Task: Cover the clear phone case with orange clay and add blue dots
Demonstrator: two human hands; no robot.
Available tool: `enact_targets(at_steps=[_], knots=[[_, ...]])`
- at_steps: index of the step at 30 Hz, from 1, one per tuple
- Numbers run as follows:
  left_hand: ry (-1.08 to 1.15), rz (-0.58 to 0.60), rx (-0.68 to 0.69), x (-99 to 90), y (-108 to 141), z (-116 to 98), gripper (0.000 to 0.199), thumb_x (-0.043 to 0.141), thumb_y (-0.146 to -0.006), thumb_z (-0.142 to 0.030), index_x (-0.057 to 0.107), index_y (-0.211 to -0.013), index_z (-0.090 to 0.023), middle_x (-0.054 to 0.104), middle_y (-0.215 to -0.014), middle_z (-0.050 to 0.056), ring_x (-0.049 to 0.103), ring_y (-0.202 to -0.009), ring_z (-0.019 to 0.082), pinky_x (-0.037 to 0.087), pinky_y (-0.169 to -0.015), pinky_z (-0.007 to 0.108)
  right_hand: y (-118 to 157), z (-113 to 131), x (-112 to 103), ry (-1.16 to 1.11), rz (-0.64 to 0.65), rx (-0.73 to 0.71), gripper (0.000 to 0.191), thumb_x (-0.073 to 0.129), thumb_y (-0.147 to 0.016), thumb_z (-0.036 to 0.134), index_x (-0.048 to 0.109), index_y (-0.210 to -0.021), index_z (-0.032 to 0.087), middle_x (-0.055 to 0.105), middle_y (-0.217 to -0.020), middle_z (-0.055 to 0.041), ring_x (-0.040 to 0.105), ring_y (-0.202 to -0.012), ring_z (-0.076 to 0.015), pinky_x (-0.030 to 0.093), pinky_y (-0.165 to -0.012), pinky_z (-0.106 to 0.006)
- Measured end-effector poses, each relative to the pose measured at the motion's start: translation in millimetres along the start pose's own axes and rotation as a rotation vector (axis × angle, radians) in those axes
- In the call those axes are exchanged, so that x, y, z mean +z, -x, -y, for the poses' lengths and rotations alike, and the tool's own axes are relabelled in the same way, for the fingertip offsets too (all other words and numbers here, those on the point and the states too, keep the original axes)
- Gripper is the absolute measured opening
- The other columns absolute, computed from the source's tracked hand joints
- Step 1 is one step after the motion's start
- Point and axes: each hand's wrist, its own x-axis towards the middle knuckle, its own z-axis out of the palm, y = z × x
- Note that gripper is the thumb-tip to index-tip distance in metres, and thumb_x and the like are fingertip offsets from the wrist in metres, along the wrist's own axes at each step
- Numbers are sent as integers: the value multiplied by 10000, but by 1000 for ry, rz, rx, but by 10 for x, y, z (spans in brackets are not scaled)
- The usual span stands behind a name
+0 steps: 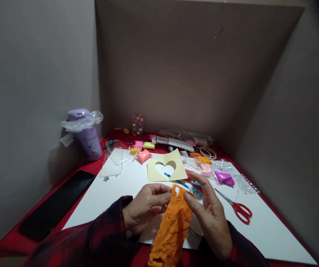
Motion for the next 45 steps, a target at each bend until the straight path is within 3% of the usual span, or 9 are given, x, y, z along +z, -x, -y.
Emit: enact_targets(at_steps=[5,19,45], knots=[[-28,-18,-6,0,-11,0,198,675,-705,-252,620,-813,-95,589,-796,74,555,-717,144,389,-675,273,9,39,71,39,20,-18,472,547,-792,293,402,-1241,294,401,-1322,-22,339,-1229,-247,279,-1021,-448],[-55,-22,55,14,-3,33,153,698,-674,-215,647,-749,-92,560,-670,24,460,-582,72,329,-580,216,-52,-4,81,114,40,-22,479,563,-765,265,414,-1220,269,450,-1272,-24,371,-1204,-221,284,-1030,-422],[-30,-7,15,18,-6,41,187,711,-661,-241,653,-767,-98,588,-697,41,513,-615,98,360,-612,233,-42,37,64,-29,77,55,445,574,-758,264,453,-1186,262,464,-1267,-46,384,-1195,-246,273,-1015,-450]])
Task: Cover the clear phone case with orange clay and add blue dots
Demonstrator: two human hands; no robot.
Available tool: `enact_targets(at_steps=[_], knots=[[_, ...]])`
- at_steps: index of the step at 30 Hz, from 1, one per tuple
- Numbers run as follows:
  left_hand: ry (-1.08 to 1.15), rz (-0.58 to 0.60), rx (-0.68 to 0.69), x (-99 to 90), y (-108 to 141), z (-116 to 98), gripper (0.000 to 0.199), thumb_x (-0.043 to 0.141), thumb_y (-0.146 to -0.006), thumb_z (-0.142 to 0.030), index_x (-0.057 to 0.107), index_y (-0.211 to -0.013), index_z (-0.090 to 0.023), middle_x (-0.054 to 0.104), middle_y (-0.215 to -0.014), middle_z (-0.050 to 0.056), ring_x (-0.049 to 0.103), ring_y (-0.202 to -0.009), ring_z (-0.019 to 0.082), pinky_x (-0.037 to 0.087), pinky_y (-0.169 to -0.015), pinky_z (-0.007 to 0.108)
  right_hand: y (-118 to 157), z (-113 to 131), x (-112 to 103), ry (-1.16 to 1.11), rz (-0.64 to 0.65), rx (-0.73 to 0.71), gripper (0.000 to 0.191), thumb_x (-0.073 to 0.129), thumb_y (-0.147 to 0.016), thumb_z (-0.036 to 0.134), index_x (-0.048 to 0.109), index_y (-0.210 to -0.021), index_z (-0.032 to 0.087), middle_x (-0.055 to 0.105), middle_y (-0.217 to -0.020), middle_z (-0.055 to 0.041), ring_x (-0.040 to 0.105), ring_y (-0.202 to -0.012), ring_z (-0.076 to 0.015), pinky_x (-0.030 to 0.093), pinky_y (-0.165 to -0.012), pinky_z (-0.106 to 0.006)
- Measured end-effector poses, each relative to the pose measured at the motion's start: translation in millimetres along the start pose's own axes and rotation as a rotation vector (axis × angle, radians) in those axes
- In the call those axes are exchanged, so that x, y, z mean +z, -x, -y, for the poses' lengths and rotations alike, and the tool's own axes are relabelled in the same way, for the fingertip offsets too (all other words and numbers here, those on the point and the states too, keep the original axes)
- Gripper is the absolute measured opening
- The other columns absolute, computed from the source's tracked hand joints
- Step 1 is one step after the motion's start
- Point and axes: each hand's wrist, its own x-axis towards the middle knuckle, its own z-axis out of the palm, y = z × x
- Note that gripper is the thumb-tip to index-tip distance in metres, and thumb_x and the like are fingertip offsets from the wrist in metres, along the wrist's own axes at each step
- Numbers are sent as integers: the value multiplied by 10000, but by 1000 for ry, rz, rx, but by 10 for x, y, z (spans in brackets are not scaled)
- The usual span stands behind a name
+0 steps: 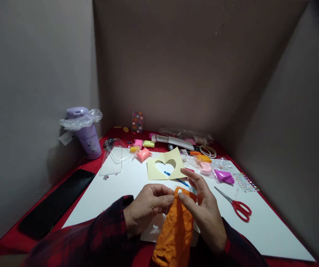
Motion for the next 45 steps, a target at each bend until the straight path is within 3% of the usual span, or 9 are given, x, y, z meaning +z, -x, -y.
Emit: enact_targets(at_steps=[7,12,15,18,24,31,36,45], knots=[[98,27,-66,4,10,-36,201,705,-676,-253,632,-790,-104,597,-790,67,556,-702,125,375,-648,232,-18,-37,-43,-206,-21,40,392,598,-765,314,494,-1136,241,504,-1245,-74,413,-1187,-263,290,-1009,-449],[183,61,-56,-13,6,-45,188,681,-705,-252,628,-816,-109,589,-805,73,564,-717,138,398,-682,260,-22,-51,-46,-552,-10,368,405,592,-759,421,530,-1093,202,604,-1100,-110,560,-1022,-290,460,-825,-408],[185,53,-46,-18,-6,-40,189,664,-723,-265,627,-826,-111,584,-802,72,567,-736,145,401,-698,268,-5,-55,-33,-658,51,468,361,597,-754,433,583,-1014,183,660,-958,-105,627,-866,-278,500,-701,-368],[192,32,-57,-15,-15,-42,212,691,-693,-276,627,-815,-115,585,-797,71,567,-709,139,402,-671,255,23,-74,-4,-696,122,465,281,628,-741,377,628,-934,173,683,-854,-91,647,-774,-270,506,-684,-374],[139,-31,5,-13,-20,-59,239,658,-721,-317,618,-835,-112,580,-841,75,540,-718,119,395,-645,228,79,-99,6,-670,111,461,225,670,-712,349,626,-863,188,682,-826,-64,645,-768,-260,507,-701,-365],[-17,-118,80,-36,-67,-21,235,691,-677,-318,585,-703,-110,562,-729,42,520,-661,121,385,-626,245,80,-68,18,-608,132,464,227,688,-691,369,627,-808,184,679,-757,-45,638,-726,-254,504,-622,-337],[7,-74,102,-28,-67,-23,292,636,-718,-399,604,-733,-109,568,-742,51,520,-668,128,389,-650,263,61,-49,27,-626,120,451,251,685,-692,382,636,-822,174,678,-759,-55,639,-706,-254,498,-656,-362],[22,-54,61,-28,-44,-33,238,624,-740,-337,611,-753,-100,570,-771,66,527,-700,138,395,-666,271,34,-95,1,-639,153,443,247,695,-681,365,639,-833,179,678,-764,-52,638,-683,-240,495,-623,-339]])
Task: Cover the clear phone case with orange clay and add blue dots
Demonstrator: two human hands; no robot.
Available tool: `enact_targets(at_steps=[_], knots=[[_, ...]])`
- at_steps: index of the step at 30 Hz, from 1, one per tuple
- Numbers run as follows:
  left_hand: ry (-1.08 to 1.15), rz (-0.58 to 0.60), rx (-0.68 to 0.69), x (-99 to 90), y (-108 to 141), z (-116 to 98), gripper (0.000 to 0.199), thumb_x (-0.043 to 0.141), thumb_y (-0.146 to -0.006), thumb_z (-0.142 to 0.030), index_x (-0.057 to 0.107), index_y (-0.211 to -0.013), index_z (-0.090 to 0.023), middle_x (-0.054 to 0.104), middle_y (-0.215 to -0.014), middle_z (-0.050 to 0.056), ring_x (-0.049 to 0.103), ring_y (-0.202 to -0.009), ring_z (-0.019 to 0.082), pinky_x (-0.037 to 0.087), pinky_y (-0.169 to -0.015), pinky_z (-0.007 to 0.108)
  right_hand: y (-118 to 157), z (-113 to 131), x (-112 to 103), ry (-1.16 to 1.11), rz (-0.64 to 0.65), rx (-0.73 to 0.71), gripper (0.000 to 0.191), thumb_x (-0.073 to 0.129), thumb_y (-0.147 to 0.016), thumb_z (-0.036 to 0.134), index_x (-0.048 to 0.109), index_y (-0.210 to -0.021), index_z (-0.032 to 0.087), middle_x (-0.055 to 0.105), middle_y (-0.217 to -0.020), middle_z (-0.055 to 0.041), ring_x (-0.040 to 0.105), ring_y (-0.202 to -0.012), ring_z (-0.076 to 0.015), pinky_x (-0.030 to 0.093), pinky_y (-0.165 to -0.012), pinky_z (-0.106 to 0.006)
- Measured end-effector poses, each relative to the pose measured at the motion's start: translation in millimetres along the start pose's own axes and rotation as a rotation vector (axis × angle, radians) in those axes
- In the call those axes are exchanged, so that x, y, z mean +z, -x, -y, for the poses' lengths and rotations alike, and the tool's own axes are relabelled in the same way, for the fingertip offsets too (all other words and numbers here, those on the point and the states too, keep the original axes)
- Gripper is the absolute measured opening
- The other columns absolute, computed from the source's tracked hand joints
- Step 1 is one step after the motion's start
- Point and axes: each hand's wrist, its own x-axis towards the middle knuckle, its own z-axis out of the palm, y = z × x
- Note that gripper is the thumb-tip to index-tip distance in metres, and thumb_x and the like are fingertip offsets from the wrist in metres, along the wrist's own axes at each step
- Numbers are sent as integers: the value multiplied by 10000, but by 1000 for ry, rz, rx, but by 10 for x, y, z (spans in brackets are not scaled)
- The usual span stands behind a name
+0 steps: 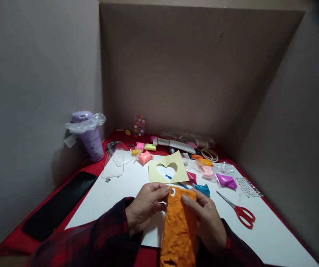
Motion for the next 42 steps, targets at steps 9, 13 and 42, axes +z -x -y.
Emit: enact_targets(at_steps=[9,13,42], knots=[[31,41,-28,1,-4,-6,254,593,-769,-333,618,-808,-83,577,-815,87,535,-737,146,393,-689,275,1,22,27,-58,11,20,232,670,-711,354,638,-864,183,680,-775,-54,644,-693,-237,499,-654,-345],[-16,35,-1,7,-9,9,241,651,-722,-288,609,-851,-88,579,-796,72,537,-721,137,391,-668,262,0,-10,-1,-52,-1,21,225,673,-717,330,638,-866,165,678,-764,-58,641,-684,-220,490,-631,-306],[-336,-165,33,38,2,-29,120,600,-613,-209,515,-594,-127,523,-554,-13,477,-454,66,363,-409,159,41,-122,-54,44,84,8,129,635,-779,299,594,-817,183,620,-724,-10,580,-649,-154,451,-617,-264]])
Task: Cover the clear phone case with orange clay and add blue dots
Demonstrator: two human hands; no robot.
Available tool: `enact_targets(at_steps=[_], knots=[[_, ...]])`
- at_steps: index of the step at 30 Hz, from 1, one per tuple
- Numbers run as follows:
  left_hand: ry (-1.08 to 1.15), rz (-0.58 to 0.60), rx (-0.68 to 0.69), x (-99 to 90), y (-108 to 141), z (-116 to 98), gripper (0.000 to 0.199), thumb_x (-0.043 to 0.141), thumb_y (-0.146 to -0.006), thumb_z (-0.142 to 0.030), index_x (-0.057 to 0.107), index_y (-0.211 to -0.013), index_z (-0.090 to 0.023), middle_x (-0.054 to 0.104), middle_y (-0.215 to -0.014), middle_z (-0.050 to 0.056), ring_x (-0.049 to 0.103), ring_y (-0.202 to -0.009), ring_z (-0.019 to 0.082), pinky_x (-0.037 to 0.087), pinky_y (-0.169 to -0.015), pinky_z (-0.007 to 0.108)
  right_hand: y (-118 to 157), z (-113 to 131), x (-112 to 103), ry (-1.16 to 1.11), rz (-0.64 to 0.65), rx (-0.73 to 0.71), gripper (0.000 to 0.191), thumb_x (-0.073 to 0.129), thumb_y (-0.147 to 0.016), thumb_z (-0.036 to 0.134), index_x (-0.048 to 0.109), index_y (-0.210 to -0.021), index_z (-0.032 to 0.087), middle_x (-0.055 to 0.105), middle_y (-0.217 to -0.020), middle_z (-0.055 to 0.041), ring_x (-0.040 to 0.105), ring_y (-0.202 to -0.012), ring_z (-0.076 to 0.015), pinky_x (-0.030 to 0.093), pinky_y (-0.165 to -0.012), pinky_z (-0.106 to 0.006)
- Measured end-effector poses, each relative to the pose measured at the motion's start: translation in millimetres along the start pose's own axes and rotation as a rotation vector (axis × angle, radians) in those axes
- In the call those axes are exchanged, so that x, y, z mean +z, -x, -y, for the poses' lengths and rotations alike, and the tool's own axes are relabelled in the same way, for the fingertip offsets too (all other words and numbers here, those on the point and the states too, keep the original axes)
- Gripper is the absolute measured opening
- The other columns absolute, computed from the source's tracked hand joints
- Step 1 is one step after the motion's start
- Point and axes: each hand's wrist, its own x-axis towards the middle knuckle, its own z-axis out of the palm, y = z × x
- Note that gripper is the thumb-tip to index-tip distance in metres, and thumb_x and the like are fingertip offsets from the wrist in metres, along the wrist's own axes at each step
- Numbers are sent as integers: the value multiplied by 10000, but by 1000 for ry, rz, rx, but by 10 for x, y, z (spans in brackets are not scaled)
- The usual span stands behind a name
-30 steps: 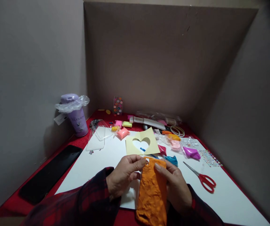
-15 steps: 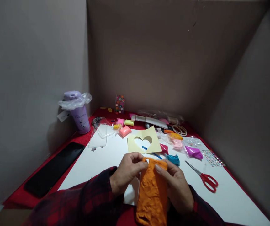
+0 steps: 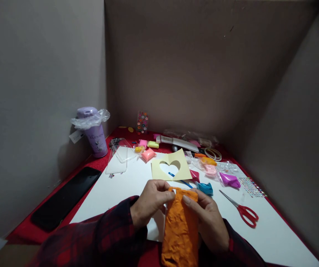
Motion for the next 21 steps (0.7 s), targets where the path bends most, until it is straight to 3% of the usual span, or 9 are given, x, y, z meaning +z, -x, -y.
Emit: enact_targets(at_steps=[6,11,21], knots=[[2,-7,-9,13,-11,7,99,590,-611,-187,512,-592,-128,521,-547,-14,484,-454,69,354,-399,153,-16,-1,3,13,-4,4,133,632,-781,303,590,-821,183,617,-723,-8,577,-654,-153,445,-615,-261],[60,55,20,0,0,25,84,559,-659,-203,539,-635,-125,526,-559,-10,496,-480,77,374,-428,163,-24,12,9,-3,-2,3,147,639,-773,305,596,-837,180,612,-728,-6,574,-655,-152,448,-625,-262],[-2,5,40,1,-17,34,112,583,-645,-215,536,-601,-123,526,-538,-10,491,-458,79,381,-432,177,-13,32,45,4,-32,10,190,676,-721,345,597,-787,186,615,-693,-8,581,-634,-179,456,-597,-279]])
